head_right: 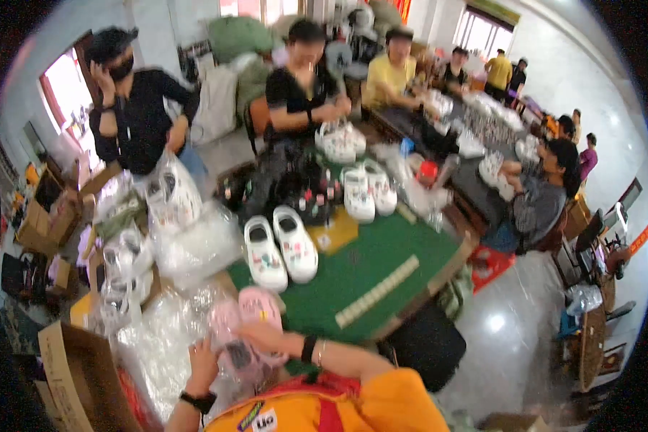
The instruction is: The recorder is placing pairs of decorated white and pink clogs into plastic bags and arranging them on a table in a shoe manufacturing facility.
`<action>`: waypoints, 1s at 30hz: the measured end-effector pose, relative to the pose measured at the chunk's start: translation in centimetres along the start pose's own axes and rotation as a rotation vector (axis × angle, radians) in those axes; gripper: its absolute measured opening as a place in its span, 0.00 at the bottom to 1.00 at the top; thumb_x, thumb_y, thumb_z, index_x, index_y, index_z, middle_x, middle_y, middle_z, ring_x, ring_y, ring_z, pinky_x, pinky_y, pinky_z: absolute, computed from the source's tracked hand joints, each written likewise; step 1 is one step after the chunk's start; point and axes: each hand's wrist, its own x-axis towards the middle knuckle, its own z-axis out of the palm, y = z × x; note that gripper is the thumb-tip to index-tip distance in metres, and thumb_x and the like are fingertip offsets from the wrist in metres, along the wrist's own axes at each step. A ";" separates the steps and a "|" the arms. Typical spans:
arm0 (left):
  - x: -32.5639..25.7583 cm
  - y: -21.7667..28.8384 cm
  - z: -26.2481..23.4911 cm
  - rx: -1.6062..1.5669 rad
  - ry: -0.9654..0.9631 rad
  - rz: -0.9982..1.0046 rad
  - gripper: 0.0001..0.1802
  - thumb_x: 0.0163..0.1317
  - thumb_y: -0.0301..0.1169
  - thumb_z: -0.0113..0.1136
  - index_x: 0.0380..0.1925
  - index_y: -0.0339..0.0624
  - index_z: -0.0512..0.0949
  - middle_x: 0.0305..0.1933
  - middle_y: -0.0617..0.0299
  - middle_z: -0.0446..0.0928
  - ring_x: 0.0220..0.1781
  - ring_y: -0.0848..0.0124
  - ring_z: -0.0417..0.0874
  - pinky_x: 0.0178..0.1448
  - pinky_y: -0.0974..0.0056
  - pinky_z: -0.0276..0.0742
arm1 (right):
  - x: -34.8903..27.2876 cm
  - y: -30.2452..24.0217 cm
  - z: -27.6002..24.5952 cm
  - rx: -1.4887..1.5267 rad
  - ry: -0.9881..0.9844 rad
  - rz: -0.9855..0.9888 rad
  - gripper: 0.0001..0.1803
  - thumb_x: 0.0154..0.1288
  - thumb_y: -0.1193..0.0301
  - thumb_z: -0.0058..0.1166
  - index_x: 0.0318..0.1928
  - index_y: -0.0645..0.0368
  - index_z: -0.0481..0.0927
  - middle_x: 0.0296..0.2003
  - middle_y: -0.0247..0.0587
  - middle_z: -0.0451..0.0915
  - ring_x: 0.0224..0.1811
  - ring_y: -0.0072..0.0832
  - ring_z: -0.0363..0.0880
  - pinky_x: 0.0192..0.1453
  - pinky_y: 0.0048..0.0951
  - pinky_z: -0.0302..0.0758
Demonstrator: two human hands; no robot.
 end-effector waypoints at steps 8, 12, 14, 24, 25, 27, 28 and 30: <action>-1.1 -2.3 -2.1 -0.153 -0.200 -0.117 0.25 0.43 0.18 0.48 0.43 0.52 0.75 0.49 0.51 0.67 0.40 0.56 0.74 0.42 0.58 0.68 | 0.0 -1.3 -1.5 -0.073 -0.032 -0.269 0.09 0.52 0.73 0.45 0.35 0.55 0.75 0.33 0.41 0.72 0.36 0.39 0.70 0.38 0.33 0.68; -1.6 -2.7 -1.9 -0.233 -0.053 -0.106 0.25 0.42 0.18 0.48 0.44 0.50 0.74 0.44 0.51 0.72 0.40 0.56 0.74 0.43 0.59 0.69 | -0.7 -2.6 -1.8 -0.409 0.021 -0.258 0.07 0.54 0.70 0.45 0.34 0.55 0.74 0.38 0.41 0.71 0.38 0.39 0.70 0.40 0.34 0.67; -1.4 -2.3 -2.1 -0.230 0.067 -0.121 0.22 0.44 0.19 0.47 0.41 0.50 0.75 0.45 0.54 0.71 0.36 0.58 0.74 0.39 0.58 0.69 | -1.2 -0.8 0.0 -0.433 0.019 -0.158 0.09 0.54 0.70 0.45 0.35 0.55 0.74 0.40 0.41 0.71 0.40 0.40 0.71 0.41 0.35 0.68; -5.1 -6.5 -0.6 -0.076 -0.105 -0.504 0.28 0.48 0.19 0.45 0.52 0.52 0.67 0.45 0.51 0.69 0.38 0.55 0.75 0.38 0.55 0.69 | 1.2 0.3 -1.5 -0.071 0.150 0.076 0.22 0.48 0.82 0.38 0.47 0.60 0.71 0.49 0.47 0.70 0.53 0.42 0.66 0.55 0.35 0.65; -3.7 -6.8 -2.6 -0.160 -0.023 -0.515 0.30 0.49 0.18 0.43 0.56 0.51 0.63 0.49 0.49 0.68 0.43 0.51 0.73 0.42 0.55 0.70 | 2.1 0.1 -2.6 -0.211 0.236 0.040 0.22 0.48 0.81 0.41 0.47 0.59 0.71 0.49 0.47 0.70 0.54 0.41 0.66 0.55 0.35 0.66; -0.6 -6.3 -6.7 -0.095 0.302 -0.434 0.29 0.52 0.18 0.41 0.57 0.49 0.62 0.53 0.44 0.65 0.48 0.50 0.71 0.49 0.57 0.69 | 3.9 -1.2 -5.3 -0.207 0.370 -0.017 0.23 0.45 0.81 0.46 0.47 0.56 0.72 0.52 0.44 0.68 0.54 0.37 0.67 0.54 0.30 0.67; 0.0 -6.5 -8.3 0.014 0.483 -0.306 0.24 0.57 0.20 0.40 0.56 0.44 0.63 0.53 0.44 0.66 0.44 0.56 0.73 0.46 0.63 0.70 | 4.5 -2.7 -6.9 -0.274 0.503 -0.152 0.24 0.45 0.84 0.43 0.46 0.55 0.73 0.52 0.44 0.69 0.48 0.39 0.70 0.47 0.32 0.70; 1.1 -5.5 -10.8 -0.008 0.818 -0.213 0.19 0.59 0.21 0.45 0.52 0.33 0.64 0.45 0.50 0.69 0.32 0.68 0.70 0.37 0.71 0.68 | 4.7 -5.6 -9.2 -0.400 0.656 -0.271 0.26 0.43 0.84 0.45 0.47 0.54 0.73 0.52 0.44 0.68 0.43 0.38 0.72 0.42 0.31 0.70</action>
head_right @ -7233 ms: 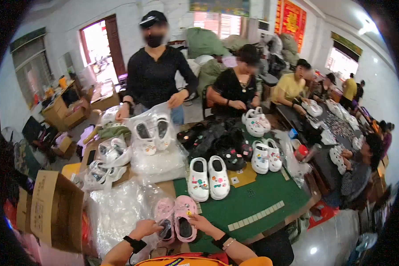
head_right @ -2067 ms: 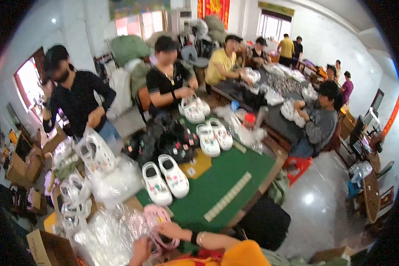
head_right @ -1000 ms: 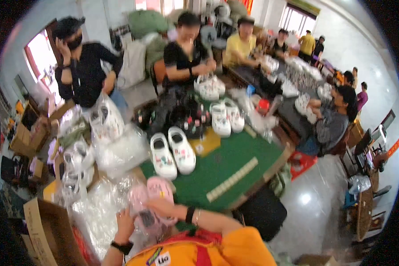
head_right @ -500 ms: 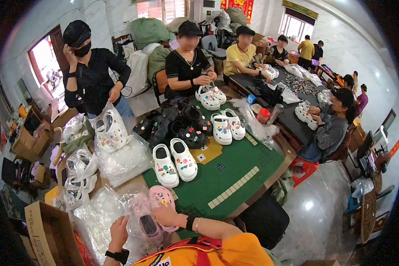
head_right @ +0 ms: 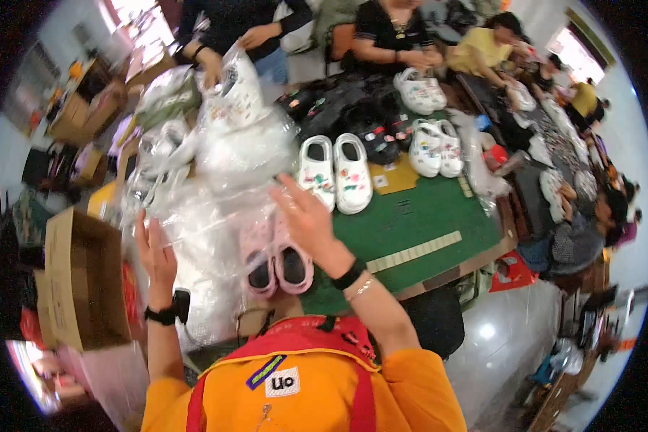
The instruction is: The recorder is placing pairs of decorated white and pink clogs into plastic bags and arranging them on a table in a shoe manufacturing facility.
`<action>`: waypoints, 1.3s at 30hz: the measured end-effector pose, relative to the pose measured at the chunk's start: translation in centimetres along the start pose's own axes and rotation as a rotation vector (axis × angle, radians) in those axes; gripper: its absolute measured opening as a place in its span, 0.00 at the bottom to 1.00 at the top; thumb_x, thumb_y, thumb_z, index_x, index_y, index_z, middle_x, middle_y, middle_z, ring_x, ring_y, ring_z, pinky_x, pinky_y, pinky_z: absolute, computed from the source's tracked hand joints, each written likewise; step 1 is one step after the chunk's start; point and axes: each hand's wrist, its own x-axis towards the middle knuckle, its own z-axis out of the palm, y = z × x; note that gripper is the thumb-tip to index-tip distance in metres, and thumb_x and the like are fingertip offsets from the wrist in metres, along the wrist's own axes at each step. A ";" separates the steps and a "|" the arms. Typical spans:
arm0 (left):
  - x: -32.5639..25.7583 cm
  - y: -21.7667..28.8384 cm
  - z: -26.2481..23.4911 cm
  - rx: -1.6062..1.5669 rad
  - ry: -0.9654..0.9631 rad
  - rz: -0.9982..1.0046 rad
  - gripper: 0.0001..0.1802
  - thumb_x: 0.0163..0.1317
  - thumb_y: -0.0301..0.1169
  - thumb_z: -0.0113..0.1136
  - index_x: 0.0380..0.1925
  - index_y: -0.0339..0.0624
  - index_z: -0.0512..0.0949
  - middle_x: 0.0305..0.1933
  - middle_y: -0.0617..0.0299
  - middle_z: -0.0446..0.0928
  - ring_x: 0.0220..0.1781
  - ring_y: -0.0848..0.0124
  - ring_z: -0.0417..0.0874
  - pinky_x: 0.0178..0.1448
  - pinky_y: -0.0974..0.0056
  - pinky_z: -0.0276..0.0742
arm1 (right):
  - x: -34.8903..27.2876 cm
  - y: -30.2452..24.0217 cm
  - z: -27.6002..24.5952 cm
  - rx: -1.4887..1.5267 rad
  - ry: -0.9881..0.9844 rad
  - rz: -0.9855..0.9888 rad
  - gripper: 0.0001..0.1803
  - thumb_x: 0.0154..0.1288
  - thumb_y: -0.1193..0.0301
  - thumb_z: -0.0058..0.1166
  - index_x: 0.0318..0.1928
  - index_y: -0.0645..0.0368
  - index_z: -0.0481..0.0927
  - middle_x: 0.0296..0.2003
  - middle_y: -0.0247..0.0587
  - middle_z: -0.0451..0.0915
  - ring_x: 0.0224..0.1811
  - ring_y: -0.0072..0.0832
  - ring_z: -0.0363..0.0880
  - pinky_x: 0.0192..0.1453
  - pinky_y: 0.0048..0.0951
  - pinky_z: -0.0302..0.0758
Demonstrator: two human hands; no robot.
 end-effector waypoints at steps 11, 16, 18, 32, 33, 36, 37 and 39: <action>-18.5 -4.3 3.6 0.177 -0.941 -0.422 0.25 0.46 0.17 0.44 0.47 0.47 0.70 0.53 0.54 0.66 0.43 0.54 0.74 0.44 0.56 0.72 | -12.4 0.8 3.5 0.273 -0.804 0.316 0.17 0.49 0.75 0.50 0.43 0.49 0.75 0.55 0.46 0.62 0.44 0.40 0.72 0.46 0.33 0.70; -18.7 -7.9 0.7 0.425 -0.896 -0.519 0.23 0.46 0.19 0.47 0.46 0.45 0.72 0.55 0.51 0.63 0.40 0.54 0.74 0.41 0.56 0.73 | -13.2 0.9 4.3 0.517 -0.847 0.413 0.13 0.51 0.70 0.51 0.40 0.53 0.75 0.51 0.46 0.66 0.45 0.40 0.71 0.49 0.35 0.68; -18.2 -10.2 -0.5 0.462 -0.680 -0.536 0.24 0.46 0.18 0.46 0.47 0.45 0.72 0.55 0.50 0.64 0.42 0.54 0.74 0.42 0.56 0.72 | -13.7 1.3 4.8 0.528 -0.820 0.325 0.14 0.53 0.69 0.51 0.41 0.57 0.75 0.44 0.45 0.71 0.41 0.36 0.74 0.46 0.32 0.70; -13.9 -10.4 -6.8 -0.182 -1.328 -0.820 0.16 0.45 0.25 0.56 0.38 0.49 0.77 0.53 0.45 0.66 0.45 0.56 0.74 0.48 0.60 0.69 | -15.7 2.2 5.7 0.427 -0.894 0.743 0.22 0.55 0.65 0.49 0.50 0.59 0.69 0.39 0.47 0.74 0.36 0.41 0.75 0.41 0.33 0.70; -12.5 -9.9 -7.1 -0.195 -1.298 -0.732 0.16 0.46 0.25 0.55 0.39 0.47 0.77 0.52 0.46 0.67 0.43 0.56 0.74 0.47 0.61 0.69 | -14.1 1.7 5.3 0.401 -0.908 0.806 0.18 0.54 0.66 0.49 0.46 0.57 0.72 0.33 0.43 0.77 0.34 0.40 0.75 0.39 0.33 0.71; -7.4 -7.1 -4.9 -0.287 -1.021 -0.698 0.20 0.48 0.23 0.54 0.45 0.42 0.72 0.51 0.48 0.67 0.44 0.57 0.74 0.47 0.63 0.70 | -14.2 4.0 5.4 0.357 -0.716 0.870 0.25 0.53 0.69 0.51 0.54 0.55 0.65 0.36 0.44 0.76 0.32 0.39 0.77 0.35 0.31 0.72; -6.0 -6.2 -3.5 -0.426 -0.985 -0.810 0.24 0.48 0.23 0.55 0.49 0.43 0.68 0.53 0.48 0.66 0.46 0.57 0.73 0.49 0.63 0.69 | -13.6 4.5 5.5 0.377 -0.612 0.929 0.30 0.52 0.71 0.51 0.57 0.56 0.59 0.39 0.45 0.75 0.32 0.35 0.77 0.35 0.29 0.72; -4.5 -4.3 -0.9 -0.504 -0.865 -0.829 0.32 0.47 0.22 0.56 0.56 0.45 0.61 0.57 0.46 0.60 0.49 0.56 0.70 0.51 0.61 0.68 | -11.2 4.9 4.4 0.479 -0.483 1.022 0.42 0.52 0.77 0.52 0.63 0.60 0.43 0.49 0.51 0.66 0.35 0.28 0.76 0.34 0.23 0.73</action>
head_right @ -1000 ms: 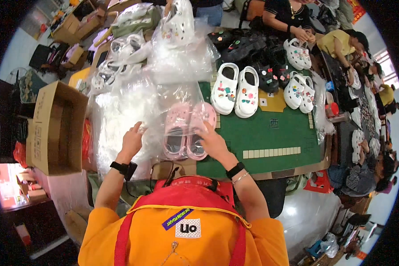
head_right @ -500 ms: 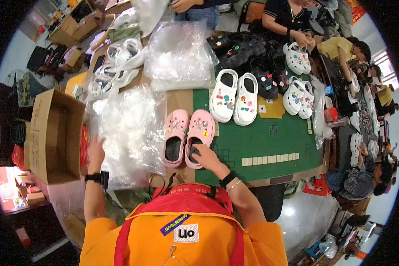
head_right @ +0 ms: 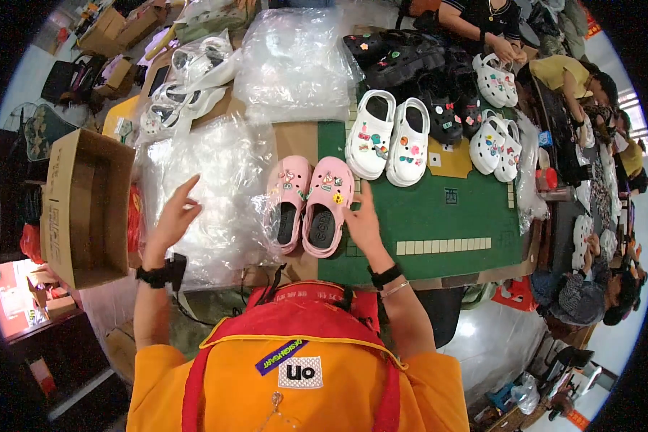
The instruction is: The recorder is placing pairs of decorated white and pink clogs into plastic bags and arranging them on a table in a shoe manufacturing facility.
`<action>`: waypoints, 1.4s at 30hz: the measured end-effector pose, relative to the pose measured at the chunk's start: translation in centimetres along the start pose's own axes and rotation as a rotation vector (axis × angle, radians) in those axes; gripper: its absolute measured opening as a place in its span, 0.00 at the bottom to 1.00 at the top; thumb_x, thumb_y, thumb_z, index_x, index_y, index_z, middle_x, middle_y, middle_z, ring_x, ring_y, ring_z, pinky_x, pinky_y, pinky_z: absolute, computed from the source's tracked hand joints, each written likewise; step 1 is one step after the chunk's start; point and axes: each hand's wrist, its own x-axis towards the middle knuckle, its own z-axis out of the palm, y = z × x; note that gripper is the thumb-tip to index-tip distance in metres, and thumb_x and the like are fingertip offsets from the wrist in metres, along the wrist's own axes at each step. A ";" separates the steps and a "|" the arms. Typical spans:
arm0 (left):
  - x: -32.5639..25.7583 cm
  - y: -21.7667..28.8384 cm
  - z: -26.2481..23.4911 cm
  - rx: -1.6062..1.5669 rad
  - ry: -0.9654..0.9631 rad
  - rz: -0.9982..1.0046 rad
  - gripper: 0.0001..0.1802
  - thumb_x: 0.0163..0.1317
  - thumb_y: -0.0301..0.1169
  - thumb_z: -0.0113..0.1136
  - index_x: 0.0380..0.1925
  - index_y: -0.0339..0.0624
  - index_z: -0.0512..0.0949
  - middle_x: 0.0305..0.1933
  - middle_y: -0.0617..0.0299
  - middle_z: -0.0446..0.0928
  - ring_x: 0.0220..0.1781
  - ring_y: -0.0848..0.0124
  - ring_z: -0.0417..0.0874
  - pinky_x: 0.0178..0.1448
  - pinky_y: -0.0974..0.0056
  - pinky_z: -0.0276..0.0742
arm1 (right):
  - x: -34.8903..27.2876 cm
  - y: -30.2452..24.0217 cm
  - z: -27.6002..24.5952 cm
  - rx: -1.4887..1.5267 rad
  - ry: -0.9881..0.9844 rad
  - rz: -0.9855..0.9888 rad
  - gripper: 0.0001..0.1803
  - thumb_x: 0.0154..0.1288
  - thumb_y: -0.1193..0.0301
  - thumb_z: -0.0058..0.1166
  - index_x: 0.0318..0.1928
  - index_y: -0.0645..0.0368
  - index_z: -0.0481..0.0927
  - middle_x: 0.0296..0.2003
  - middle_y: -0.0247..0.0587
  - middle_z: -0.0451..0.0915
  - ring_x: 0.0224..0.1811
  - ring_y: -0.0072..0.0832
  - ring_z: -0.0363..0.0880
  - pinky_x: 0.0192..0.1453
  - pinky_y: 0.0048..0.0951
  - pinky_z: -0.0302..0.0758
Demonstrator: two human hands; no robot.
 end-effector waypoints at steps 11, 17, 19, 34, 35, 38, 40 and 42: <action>4.0 10.2 15.8 0.349 0.062 1.029 0.21 0.49 0.30 0.51 0.46 0.52 0.71 0.53 0.46 0.63 0.52 0.50 0.65 0.56 0.51 0.61 | 0.0 -2.1 -4.0 -0.119 0.434 -0.225 0.47 0.49 0.75 0.56 0.63 0.65 0.36 0.58 0.58 0.48 0.51 0.40 0.63 0.51 0.36 0.66; 3.5 14.1 15.1 0.317 0.202 1.235 0.20 0.44 0.30 0.55 0.42 0.56 0.72 0.55 0.45 0.59 0.55 0.48 0.63 0.54 0.47 0.61 | -1.3 -7.4 -7.8 -0.398 0.674 -0.548 0.45 0.51 0.68 0.56 0.61 0.65 0.41 0.61 0.60 0.43 0.60 0.53 0.51 0.59 0.47 0.52; 3.8 14.0 15.5 0.288 0.262 1.244 0.19 0.44 0.29 0.56 0.40 0.55 0.72 0.56 0.44 0.58 0.55 0.47 0.62 0.54 0.47 0.61 | -1.0 -6.6 -7.9 -0.473 0.698 -0.550 0.45 0.50 0.68 0.57 0.61 0.64 0.41 0.61 0.61 0.43 0.60 0.53 0.49 0.59 0.48 0.50; 2.1 20.1 16.7 0.071 0.057 1.428 0.32 0.44 0.28 0.58 0.52 0.66 0.63 0.50 0.54 0.64 0.54 0.58 0.65 0.55 0.53 0.63 | 0.4 -6.5 -16.5 -0.248 1.078 -0.348 0.45 0.53 0.75 0.51 0.62 0.68 0.34 0.63 0.57 0.35 0.66 0.46 0.34 0.67 0.39 0.38; 2.3 19.8 17.1 0.139 0.091 1.533 0.30 0.46 0.28 0.56 0.52 0.66 0.63 0.50 0.56 0.65 0.54 0.60 0.65 0.55 0.54 0.63 | 0.3 -6.1 -16.5 -0.254 1.078 -0.346 0.45 0.53 0.75 0.51 0.62 0.68 0.34 0.63 0.57 0.35 0.66 0.46 0.34 0.67 0.39 0.38; 2.9 14.0 18.0 0.363 -0.404 1.162 0.22 0.50 0.34 0.53 0.49 0.53 0.67 0.44 0.57 0.70 0.45 0.63 0.73 0.48 0.57 0.69 | -0.5 -3.8 -14.7 -0.367 0.596 -0.340 0.39 0.53 0.72 0.51 0.61 0.68 0.45 0.61 0.60 0.49 0.63 0.48 0.48 0.64 0.40 0.48; 3.6 7.7 19.3 0.617 -0.608 0.891 0.17 0.52 0.38 0.52 0.41 0.44 0.72 0.38 0.54 0.74 0.36 0.59 0.76 0.40 0.56 0.71 | -0.4 -1.3 -12.4 -0.169 0.044 -0.005 0.40 0.54 0.66 0.52 0.61 0.67 0.47 0.60 0.60 0.51 0.62 0.49 0.50 0.64 0.39 0.50; 4.6 0.8 20.0 0.348 -0.758 0.652 0.16 0.54 0.41 0.49 0.33 0.39 0.73 0.33 0.50 0.75 0.33 0.55 0.76 0.37 0.54 0.72 | -0.8 3.4 -8.4 -0.360 -0.178 -0.023 0.48 0.52 0.59 0.54 0.63 0.63 0.39 0.62 0.58 0.45 0.65 0.48 0.44 0.65 0.37 0.49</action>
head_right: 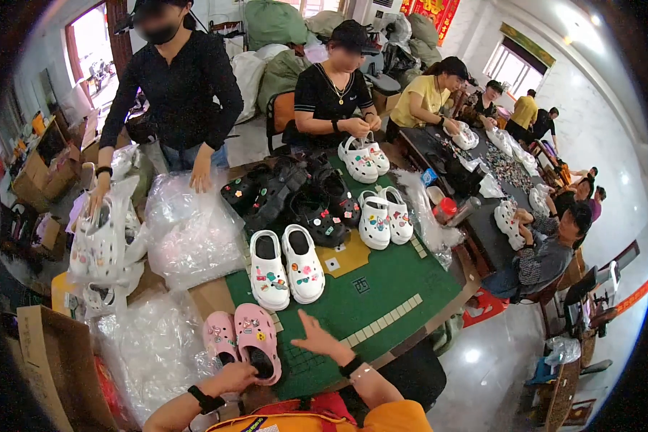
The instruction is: The recorder is placing pairs of decorated white and pink clogs into plastic bags and arranging them on a table in a shoe manufacturing facility.
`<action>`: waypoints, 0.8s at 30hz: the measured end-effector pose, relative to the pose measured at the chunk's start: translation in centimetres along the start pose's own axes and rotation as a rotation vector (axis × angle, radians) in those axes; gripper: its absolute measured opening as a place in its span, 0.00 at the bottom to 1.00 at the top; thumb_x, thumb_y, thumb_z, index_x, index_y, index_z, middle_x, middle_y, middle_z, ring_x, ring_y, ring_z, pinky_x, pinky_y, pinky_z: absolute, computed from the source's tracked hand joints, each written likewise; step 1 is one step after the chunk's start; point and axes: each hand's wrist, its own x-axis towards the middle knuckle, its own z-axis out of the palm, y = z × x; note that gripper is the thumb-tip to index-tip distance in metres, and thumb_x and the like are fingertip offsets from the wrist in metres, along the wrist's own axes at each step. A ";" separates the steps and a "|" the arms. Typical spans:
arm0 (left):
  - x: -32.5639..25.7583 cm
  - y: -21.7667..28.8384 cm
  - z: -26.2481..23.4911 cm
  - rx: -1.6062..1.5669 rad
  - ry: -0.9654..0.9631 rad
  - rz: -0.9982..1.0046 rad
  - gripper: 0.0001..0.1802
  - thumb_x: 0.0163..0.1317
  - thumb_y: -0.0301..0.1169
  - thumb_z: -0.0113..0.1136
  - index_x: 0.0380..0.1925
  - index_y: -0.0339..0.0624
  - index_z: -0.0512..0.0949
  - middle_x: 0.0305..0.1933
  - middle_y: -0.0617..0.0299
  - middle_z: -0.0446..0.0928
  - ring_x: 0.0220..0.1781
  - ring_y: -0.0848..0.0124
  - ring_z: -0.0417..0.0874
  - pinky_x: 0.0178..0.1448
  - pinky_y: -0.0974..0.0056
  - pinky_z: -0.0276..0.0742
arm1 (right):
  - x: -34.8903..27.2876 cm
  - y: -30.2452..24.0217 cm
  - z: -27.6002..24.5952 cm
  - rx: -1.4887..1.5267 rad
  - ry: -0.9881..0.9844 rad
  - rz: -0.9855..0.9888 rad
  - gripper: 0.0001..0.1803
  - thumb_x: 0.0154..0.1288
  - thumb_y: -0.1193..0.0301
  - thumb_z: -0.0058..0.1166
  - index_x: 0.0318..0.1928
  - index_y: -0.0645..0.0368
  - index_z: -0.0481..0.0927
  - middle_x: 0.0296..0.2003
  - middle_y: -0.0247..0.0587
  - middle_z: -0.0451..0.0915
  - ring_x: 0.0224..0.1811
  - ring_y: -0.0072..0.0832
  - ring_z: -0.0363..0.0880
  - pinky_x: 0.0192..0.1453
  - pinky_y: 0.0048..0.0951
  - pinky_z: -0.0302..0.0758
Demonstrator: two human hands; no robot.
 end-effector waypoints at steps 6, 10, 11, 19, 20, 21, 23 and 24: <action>-2.3 -4.1 3.3 -0.118 0.247 -0.430 0.26 0.54 0.49 0.48 0.33 0.32 0.73 0.32 0.43 0.74 0.39 0.49 0.74 0.42 0.53 0.70 | 1.3 0.6 10.7 0.284 -0.267 -0.049 0.53 0.48 0.61 0.58 0.63 0.64 0.34 0.59 0.62 0.50 0.56 0.49 0.61 0.57 0.37 0.61; -0.6 -4.8 1.9 -0.356 0.270 -0.577 0.33 0.49 0.54 0.54 0.32 0.26 0.72 0.30 0.38 0.73 0.37 0.51 0.76 0.42 0.55 0.69 | 0.5 0.8 12.7 0.148 -0.214 0.184 0.53 0.47 0.67 0.59 0.62 0.66 0.33 0.58 0.59 0.53 0.60 0.43 0.56 0.60 0.37 0.58; -0.1 -4.4 0.8 -0.511 0.112 -0.624 0.33 0.48 0.54 0.56 0.31 0.25 0.72 0.30 0.38 0.73 0.36 0.53 0.77 0.40 0.57 0.69 | 0.8 1.4 12.8 0.261 -0.194 0.141 0.53 0.46 0.69 0.59 0.62 0.66 0.32 0.58 0.57 0.54 0.61 0.41 0.55 0.60 0.36 0.58; 4.1 -1.4 3.0 -0.244 0.526 -0.796 0.29 0.54 0.51 0.47 0.16 0.31 0.76 0.15 0.43 0.72 0.22 0.51 0.77 0.28 0.54 0.70 | 1.5 5.1 15.9 0.449 -0.001 0.086 0.52 0.38 0.83 0.53 0.63 0.61 0.35 0.58 0.48 0.54 0.62 0.33 0.52 0.63 0.30 0.51; 4.2 -2.3 4.2 -0.120 0.695 -0.797 0.26 0.53 0.47 0.48 0.15 0.31 0.75 0.17 0.42 0.72 0.23 0.49 0.77 0.28 0.54 0.70 | 1.8 5.3 15.9 0.490 -0.026 0.020 0.52 0.40 0.81 0.55 0.63 0.60 0.36 0.58 0.48 0.55 0.60 0.33 0.54 0.62 0.31 0.53; 4.2 -3.5 4.8 -0.225 0.653 -0.828 0.23 0.52 0.44 0.49 0.16 0.31 0.75 0.20 0.41 0.73 0.25 0.49 0.77 0.30 0.53 0.70 | 1.9 5.6 15.8 0.533 -0.050 -0.040 0.51 0.42 0.79 0.57 0.63 0.59 0.37 0.57 0.47 0.56 0.59 0.32 0.56 0.61 0.32 0.55; 2.3 -3.6 5.2 -0.162 0.772 -0.771 0.22 0.51 0.40 0.48 0.15 0.28 0.73 0.18 0.41 0.72 0.23 0.49 0.76 0.30 0.53 0.68 | -0.3 -0.2 11.8 0.742 -0.192 0.151 0.48 0.50 0.60 0.57 0.63 0.54 0.38 0.56 0.46 0.57 0.55 0.34 0.60 0.57 0.38 0.58; 1.8 -3.1 5.5 -0.228 0.756 -0.765 0.21 0.51 0.40 0.49 0.16 0.29 0.73 0.17 0.41 0.71 0.23 0.50 0.76 0.29 0.54 0.68 | -0.9 -1.7 9.5 0.765 -0.204 0.273 0.45 0.53 0.50 0.49 0.63 0.52 0.39 0.56 0.45 0.58 0.53 0.35 0.61 0.55 0.40 0.59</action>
